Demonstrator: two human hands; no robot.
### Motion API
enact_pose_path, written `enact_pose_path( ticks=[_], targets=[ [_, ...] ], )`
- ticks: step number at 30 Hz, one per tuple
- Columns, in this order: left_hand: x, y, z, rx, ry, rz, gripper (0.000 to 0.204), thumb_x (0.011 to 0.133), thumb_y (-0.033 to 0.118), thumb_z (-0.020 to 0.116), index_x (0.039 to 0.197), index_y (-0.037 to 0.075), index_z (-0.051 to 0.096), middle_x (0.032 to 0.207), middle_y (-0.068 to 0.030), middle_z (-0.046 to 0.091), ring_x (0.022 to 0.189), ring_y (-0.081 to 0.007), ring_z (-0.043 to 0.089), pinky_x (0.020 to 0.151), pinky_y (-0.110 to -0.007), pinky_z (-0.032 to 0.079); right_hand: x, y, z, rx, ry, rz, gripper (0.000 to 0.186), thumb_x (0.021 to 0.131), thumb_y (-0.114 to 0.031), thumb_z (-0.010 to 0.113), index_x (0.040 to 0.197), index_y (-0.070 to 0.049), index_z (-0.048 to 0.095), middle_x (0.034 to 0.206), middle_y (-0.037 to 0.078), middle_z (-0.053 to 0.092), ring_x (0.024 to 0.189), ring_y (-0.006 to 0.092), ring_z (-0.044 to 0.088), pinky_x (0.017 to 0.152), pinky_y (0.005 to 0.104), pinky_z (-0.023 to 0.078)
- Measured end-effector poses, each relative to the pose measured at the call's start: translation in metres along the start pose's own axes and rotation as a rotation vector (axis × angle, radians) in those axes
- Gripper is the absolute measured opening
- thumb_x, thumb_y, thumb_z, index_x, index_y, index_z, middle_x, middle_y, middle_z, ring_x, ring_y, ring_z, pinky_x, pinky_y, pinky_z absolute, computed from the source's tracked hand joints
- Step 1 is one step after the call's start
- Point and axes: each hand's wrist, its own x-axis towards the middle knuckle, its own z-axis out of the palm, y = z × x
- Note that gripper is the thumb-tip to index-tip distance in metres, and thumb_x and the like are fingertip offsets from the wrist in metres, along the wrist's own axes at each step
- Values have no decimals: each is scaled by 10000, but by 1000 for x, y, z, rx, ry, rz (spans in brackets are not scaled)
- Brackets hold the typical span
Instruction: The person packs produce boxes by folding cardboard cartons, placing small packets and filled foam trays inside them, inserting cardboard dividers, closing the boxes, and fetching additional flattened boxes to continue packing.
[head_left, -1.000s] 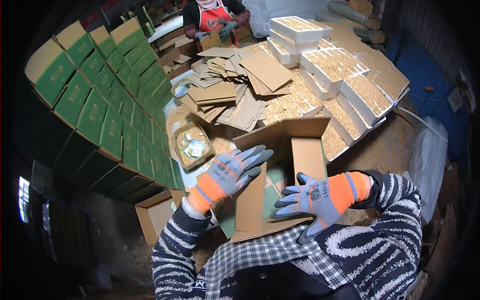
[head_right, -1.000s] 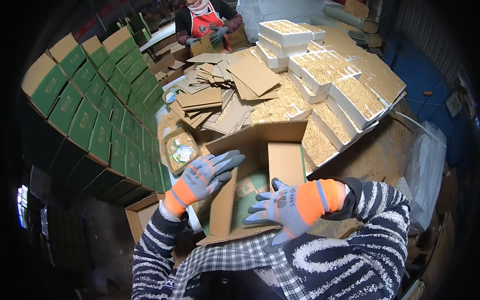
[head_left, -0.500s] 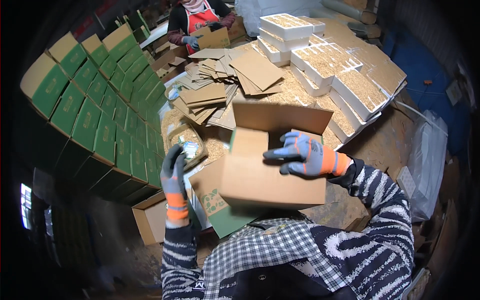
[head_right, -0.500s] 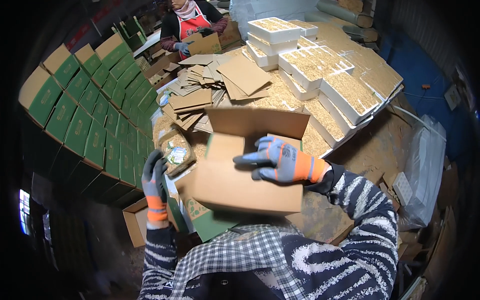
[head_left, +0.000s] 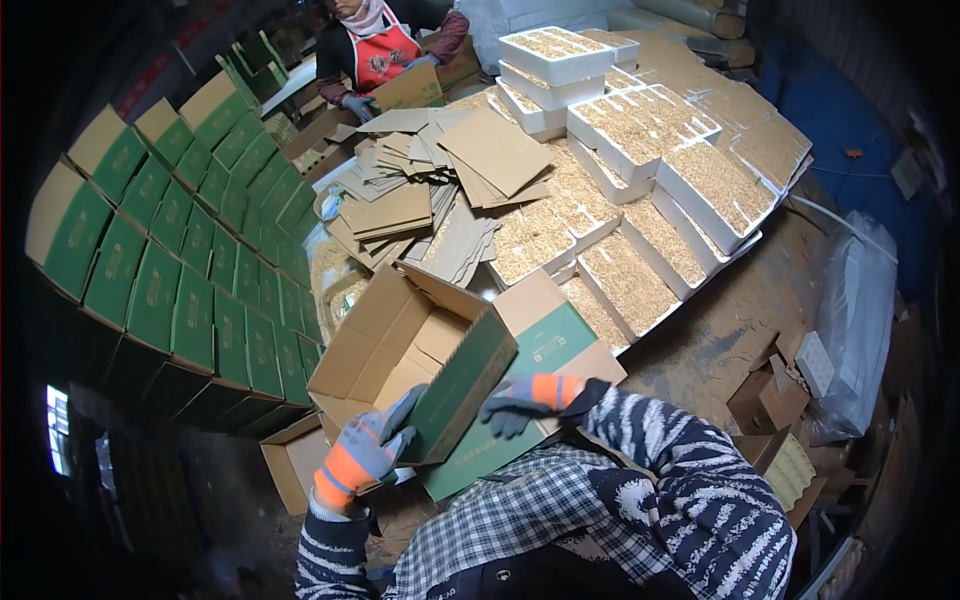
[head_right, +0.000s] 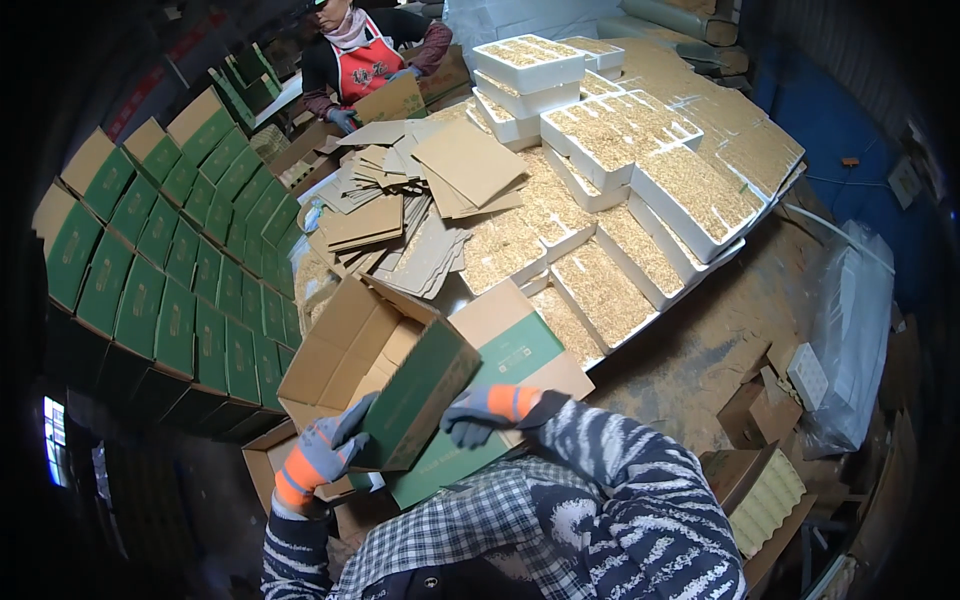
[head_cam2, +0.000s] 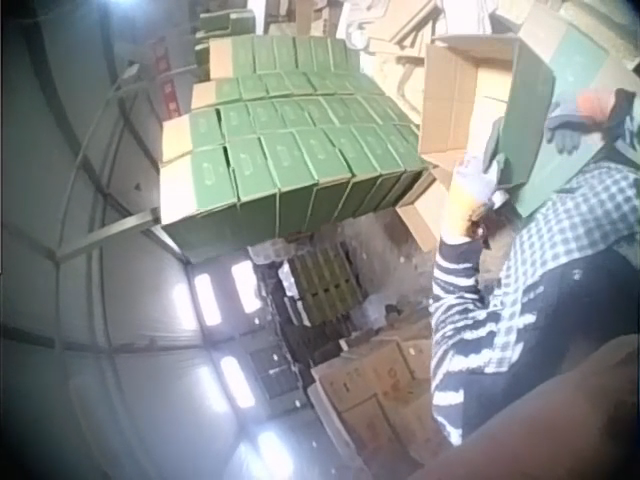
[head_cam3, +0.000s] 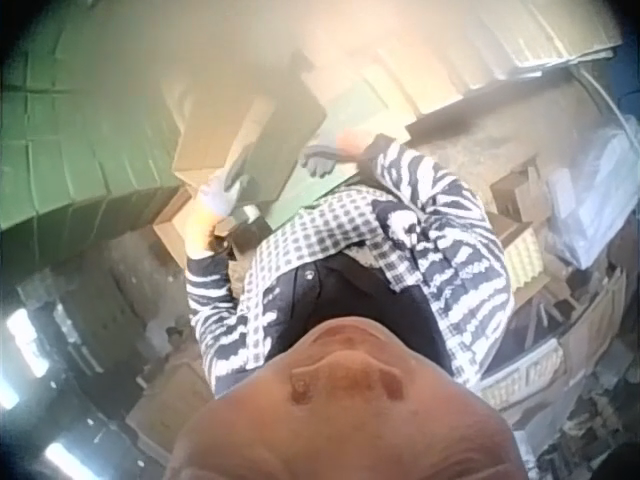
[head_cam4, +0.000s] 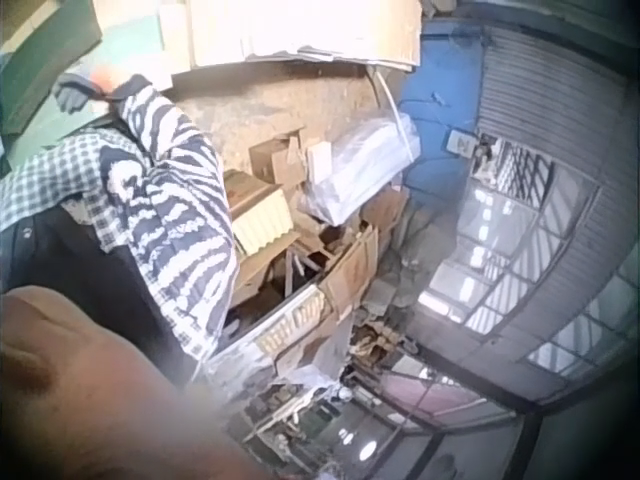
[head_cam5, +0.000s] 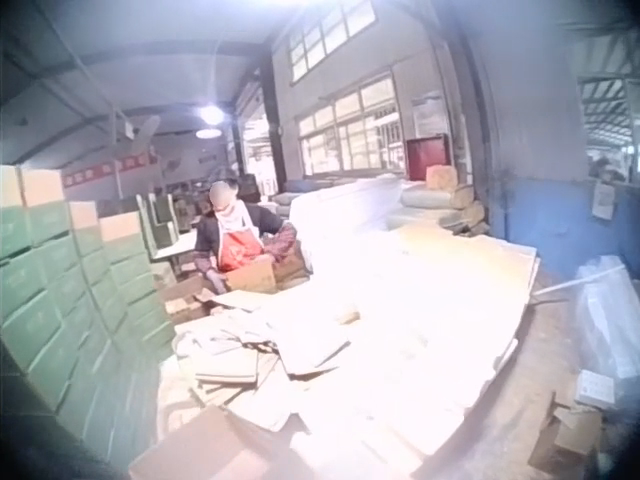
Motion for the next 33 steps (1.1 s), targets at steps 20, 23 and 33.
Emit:
enact_pose_path(
  ticks=[20, 23, 33],
  targets=[
    [29, -59, -35, -916, 461, -99, 614, 834, 205, 595, 1390, 2, 431, 1433, -132, 435, 1342, -228, 370, 1108, -330, 267, 58, 51, -275, -346, 1124, -70, 987, 820, -633, 562, 1493, -26, 172, 1512, 241, 246, 1412, 337, 234, 1112, 358, 267],
    [17, -73, -27, -1034, 475, -108, 651, 818, 185, 599, 1409, -8, 405, 1436, -120, 427, 1332, -211, 375, 1103, -303, 265, 78, -35, -231, -229, 1318, 118, 1289, 641, -829, 552, 1478, 50, 117, 1513, 296, 168, 1424, 409, 134, 1152, 440, 154],
    [7, -85, -21, -1137, 537, -112, 617, 808, 122, 548, 1401, 8, 421, 1416, -113, 446, 1311, -200, 388, 1100, -300, 270, 108, -117, -176, 221, 1796, -141, 1388, 539, -483, 877, 1508, -102, -41, 1429, 319, 284, 1299, 440, 340, 1057, 479, 327]
  ],
)
